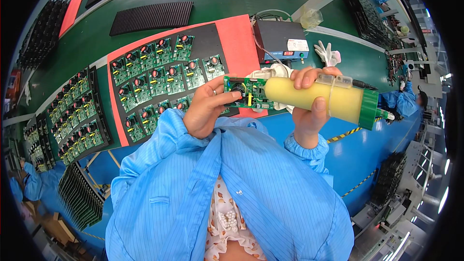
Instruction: The recorder is applying glue or sealant to multiple printed circuit boards using a hand-held dispensing syringe at an assembly station.
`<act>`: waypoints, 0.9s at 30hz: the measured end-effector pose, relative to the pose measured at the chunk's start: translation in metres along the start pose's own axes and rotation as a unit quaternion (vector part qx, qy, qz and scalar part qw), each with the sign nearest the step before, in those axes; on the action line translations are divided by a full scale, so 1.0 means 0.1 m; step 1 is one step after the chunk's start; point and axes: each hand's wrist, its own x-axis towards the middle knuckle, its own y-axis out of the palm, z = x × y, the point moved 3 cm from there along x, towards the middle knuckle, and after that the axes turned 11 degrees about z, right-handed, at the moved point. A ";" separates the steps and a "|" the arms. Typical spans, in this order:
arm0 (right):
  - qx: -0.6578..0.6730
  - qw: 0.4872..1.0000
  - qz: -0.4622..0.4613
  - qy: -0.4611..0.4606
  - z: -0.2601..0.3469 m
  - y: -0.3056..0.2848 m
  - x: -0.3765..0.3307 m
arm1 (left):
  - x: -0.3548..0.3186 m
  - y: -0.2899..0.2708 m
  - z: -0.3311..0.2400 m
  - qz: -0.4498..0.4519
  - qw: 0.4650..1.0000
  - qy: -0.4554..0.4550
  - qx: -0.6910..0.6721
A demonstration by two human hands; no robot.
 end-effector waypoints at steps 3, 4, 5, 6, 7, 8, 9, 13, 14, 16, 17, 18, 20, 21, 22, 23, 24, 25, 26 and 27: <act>0.030 0.999 -0.005 -0.011 0.00 -0.01 -0.01 | 0.01 0.00 0.00 -0.001 1.000 0.001 -0.001; 0.027 1.000 -0.009 -0.011 0.00 -0.02 -0.01 | 0.01 0.00 0.00 -0.005 1.000 0.001 -0.004; 0.024 1.000 -0.012 -0.012 0.00 -0.02 -0.01 | 0.01 -0.01 0.00 -0.008 1.000 0.001 -0.007; 0.022 1.000 -0.015 -0.012 -0.01 -0.02 -0.01 | 0.01 -0.01 0.00 -0.011 1.000 0.002 -0.010; 0.019 1.000 -0.018 -0.012 -0.01 -0.02 -0.01 | 0.02 -0.02 0.00 -0.015 1.000 0.002 -0.013; 0.020 1.000 -0.017 -0.010 -0.01 -0.01 -0.01 | 0.01 -0.03 0.00 -0.017 1.000 0.003 -0.014; 0.027 0.999 -0.016 -0.008 0.00 -0.02 -0.01 | 0.02 -0.04 0.01 -0.017 1.000 0.002 -0.012; 0.050 0.999 -0.012 -0.002 0.03 -0.04 -0.01 | 0.02 -0.08 0.02 -0.020 1.000 0.002 -0.008; 0.039 0.999 -0.009 0.005 0.05 -0.05 -0.02 | 0.02 -0.09 0.01 -0.022 1.000 0.009 0.000; 0.018 1.000 -0.003 0.020 0.08 -0.05 -0.03 | 0.01 -0.08 -0.02 -0.026 0.999 0.024 0.016; 0.008 1.000 0.000 0.027 0.08 -0.05 -0.04 | 0.00 -0.08 -0.03 -0.028 0.999 0.031 0.024; 0.007 1.000 0.000 0.026 0.08 -0.05 -0.04 | 0.00 -0.06 -0.04 -0.026 0.999 0.030 0.023; 0.016 0.999 -0.013 0.029 0.04 -0.04 -0.07 | -0.02 -0.01 -0.06 -0.034 0.998 0.038 0.021; 0.020 0.999 -0.020 0.030 0.01 -0.03 -0.09 | -0.02 0.01 -0.07 -0.039 0.998 0.042 0.019; 0.025 0.999 -0.026 0.032 0.00 -0.02 -0.09 | -0.03 0.02 -0.07 -0.043 0.998 0.046 0.018; 0.024 0.999 -0.027 0.032 0.00 -0.02 -0.09 | -0.03 0.02 -0.07 -0.042 0.998 0.046 0.018; 0.026 0.999 -0.026 0.034 -0.01 -0.01 -0.09 | -0.03 0.02 -0.07 -0.042 0.998 0.048 0.020; 0.027 0.999 -0.025 0.036 -0.01 -0.01 -0.09 | -0.04 0.02 -0.07 -0.041 0.998 0.050 0.022; 0.029 0.999 -0.024 0.039 -0.01 -0.01 -0.09 | -0.04 0.02 -0.07 -0.041 0.998 0.052 0.024; 0.030 0.998 -0.023 0.041 -0.02 -0.01 -0.10 | -0.04 0.02 -0.06 -0.040 0.997 0.054 0.026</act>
